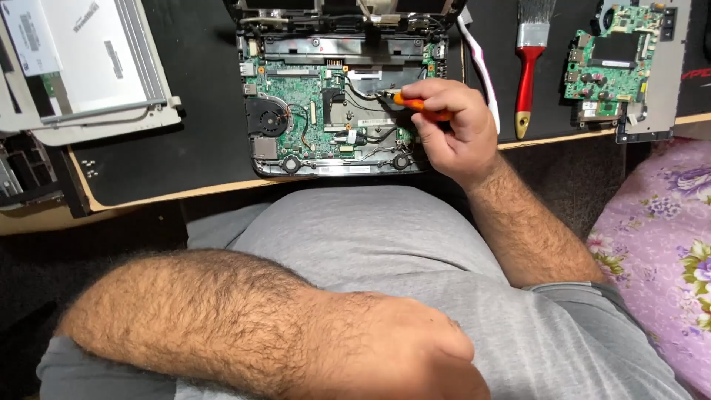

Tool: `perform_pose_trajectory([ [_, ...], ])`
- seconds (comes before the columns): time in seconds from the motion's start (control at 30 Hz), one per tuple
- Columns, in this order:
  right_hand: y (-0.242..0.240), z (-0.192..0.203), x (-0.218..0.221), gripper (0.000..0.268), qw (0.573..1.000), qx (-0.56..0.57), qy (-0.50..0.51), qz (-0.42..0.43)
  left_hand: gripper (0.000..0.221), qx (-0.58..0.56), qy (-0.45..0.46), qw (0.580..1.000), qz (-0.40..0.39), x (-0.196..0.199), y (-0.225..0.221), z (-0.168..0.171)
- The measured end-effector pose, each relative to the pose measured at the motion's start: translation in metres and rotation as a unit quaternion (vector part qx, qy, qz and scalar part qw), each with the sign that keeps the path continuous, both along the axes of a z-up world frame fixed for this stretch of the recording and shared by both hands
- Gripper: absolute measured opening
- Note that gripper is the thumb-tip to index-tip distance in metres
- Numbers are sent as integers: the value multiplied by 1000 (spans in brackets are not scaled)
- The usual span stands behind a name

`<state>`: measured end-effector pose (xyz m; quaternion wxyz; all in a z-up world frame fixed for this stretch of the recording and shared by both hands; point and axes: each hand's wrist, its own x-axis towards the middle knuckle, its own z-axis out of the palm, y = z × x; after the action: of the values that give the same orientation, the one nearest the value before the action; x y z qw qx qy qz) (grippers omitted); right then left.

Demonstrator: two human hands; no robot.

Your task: The person is disassembling a laptop by unscrewing internal components and carefully removing small circuit boards from the chassis.

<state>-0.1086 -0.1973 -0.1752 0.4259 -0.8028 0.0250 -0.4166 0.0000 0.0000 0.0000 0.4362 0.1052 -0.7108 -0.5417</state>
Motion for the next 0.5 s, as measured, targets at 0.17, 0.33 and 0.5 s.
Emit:
perform_pose_trajectory([
  [0.17, -2, -3, 1, 18, 999, -18, 27, 7, 35, -12, 0, 1000, 8, -4, 1, -4],
  [0.33, -2, 13, -11, 16, 993, 16, 120, 18, 36, -32, 1, 999, 8, -1, -1, -6],
  [0.5, 0, 10, -7, 19, 998, 44, 49, 4, 39, -42, -6, 999, 28, -3, 6, -8],
])
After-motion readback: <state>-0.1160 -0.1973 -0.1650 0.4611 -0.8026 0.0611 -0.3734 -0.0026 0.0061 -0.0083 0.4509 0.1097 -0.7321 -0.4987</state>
